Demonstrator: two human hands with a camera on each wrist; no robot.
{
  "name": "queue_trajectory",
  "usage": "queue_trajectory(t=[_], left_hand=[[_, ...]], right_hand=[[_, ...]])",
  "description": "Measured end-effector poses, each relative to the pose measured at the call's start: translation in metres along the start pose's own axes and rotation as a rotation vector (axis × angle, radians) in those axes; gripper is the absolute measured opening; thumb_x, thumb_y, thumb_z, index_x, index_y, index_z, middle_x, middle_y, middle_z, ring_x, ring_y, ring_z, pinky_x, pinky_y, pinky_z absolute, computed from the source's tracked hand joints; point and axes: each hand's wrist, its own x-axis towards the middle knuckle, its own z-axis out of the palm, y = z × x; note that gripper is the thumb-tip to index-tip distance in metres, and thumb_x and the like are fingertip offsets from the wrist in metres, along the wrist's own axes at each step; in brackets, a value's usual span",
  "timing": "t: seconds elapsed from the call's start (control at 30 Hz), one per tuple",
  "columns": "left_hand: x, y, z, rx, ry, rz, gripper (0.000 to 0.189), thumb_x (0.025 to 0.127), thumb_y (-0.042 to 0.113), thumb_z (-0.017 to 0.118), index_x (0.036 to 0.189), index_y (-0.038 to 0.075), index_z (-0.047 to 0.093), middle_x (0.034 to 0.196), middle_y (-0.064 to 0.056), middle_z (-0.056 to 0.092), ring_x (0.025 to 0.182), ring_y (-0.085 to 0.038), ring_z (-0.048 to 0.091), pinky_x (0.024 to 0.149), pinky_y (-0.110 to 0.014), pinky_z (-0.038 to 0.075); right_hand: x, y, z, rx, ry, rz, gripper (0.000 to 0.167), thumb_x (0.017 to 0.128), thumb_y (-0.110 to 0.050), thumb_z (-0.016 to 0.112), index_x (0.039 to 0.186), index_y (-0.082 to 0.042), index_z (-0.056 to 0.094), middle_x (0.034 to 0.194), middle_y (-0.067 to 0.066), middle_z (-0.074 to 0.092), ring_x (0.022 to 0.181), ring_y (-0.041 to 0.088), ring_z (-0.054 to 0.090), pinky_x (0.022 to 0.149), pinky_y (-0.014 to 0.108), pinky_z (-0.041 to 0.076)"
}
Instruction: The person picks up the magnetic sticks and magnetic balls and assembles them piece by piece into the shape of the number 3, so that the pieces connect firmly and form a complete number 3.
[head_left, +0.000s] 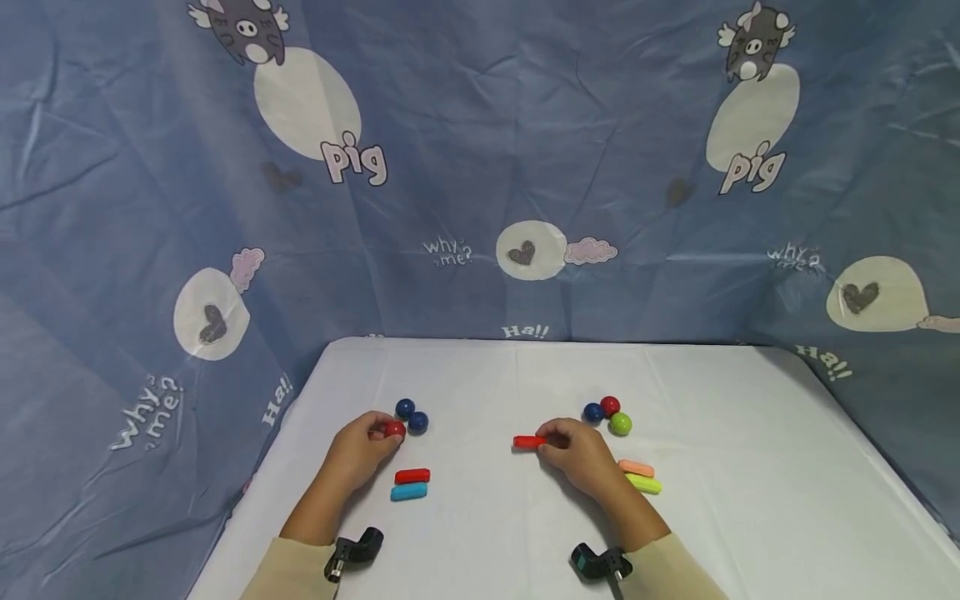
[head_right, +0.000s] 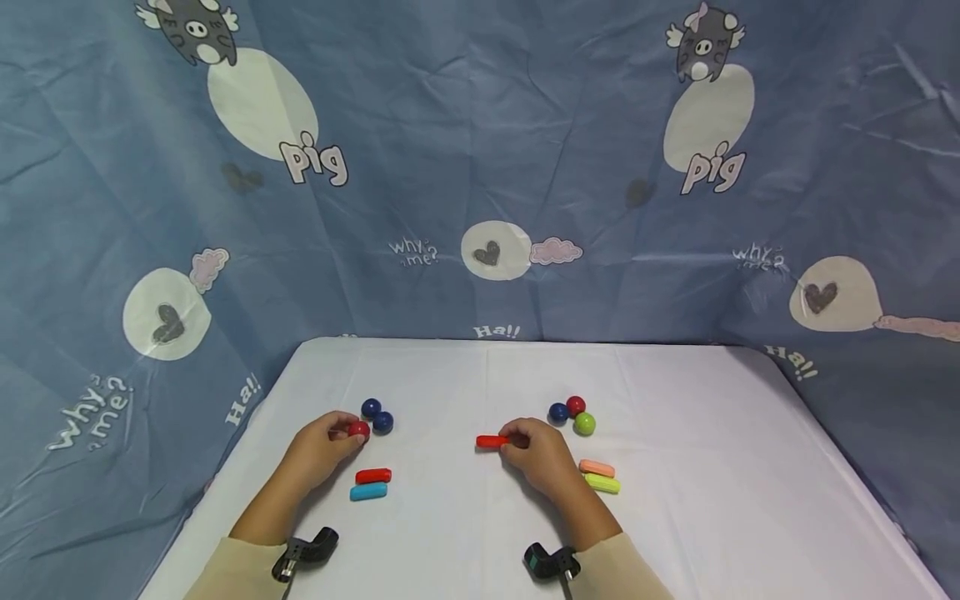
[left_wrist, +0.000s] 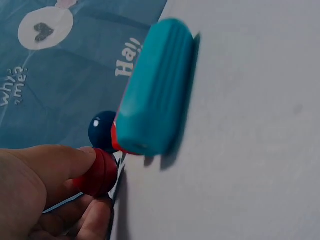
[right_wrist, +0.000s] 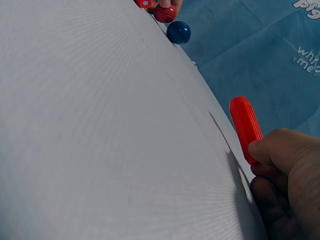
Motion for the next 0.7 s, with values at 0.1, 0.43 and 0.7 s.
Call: queue_trajectory(t=[0.1,0.43,0.7], left_hand=[[-0.005,0.006,0.000,-0.004,-0.017,0.015,0.036,0.095,0.021,0.078,0.127,0.009,0.069,0.108,-0.008,0.070,0.097,-0.023,0.062,0.085,-0.038,0.059],[-0.019,0.031,0.007,0.008,-0.086,0.029,0.035,0.095,0.022,0.079,0.127,0.013,0.069,0.113,-0.007,0.071,0.103,-0.024,0.063,0.088,-0.041,0.061],[-0.028,0.057,0.023,-0.023,-0.139,0.062,0.035,0.093,0.027,0.081,0.126,0.018,0.070,0.112,-0.002,0.072,0.104,-0.020,0.065,0.090,-0.043,0.060]], right_hand=[[0.000,0.000,-0.001,0.006,-0.002,-0.003,0.019,0.090,-0.013,0.081,0.104,-0.027,0.077,0.096,-0.008,0.071,0.092,0.013,0.062,0.088,0.036,0.054],[0.002,0.001,-0.002,0.019,-0.013,-0.010,0.020,0.091,-0.013,0.081,0.104,-0.027,0.077,0.098,-0.009,0.071,0.094,0.013,0.063,0.090,0.037,0.055],[-0.001,0.001,-0.002,0.022,-0.014,-0.011,0.020,0.091,-0.012,0.080,0.104,-0.027,0.077,0.099,-0.008,0.071,0.094,0.013,0.063,0.090,0.038,0.056]])
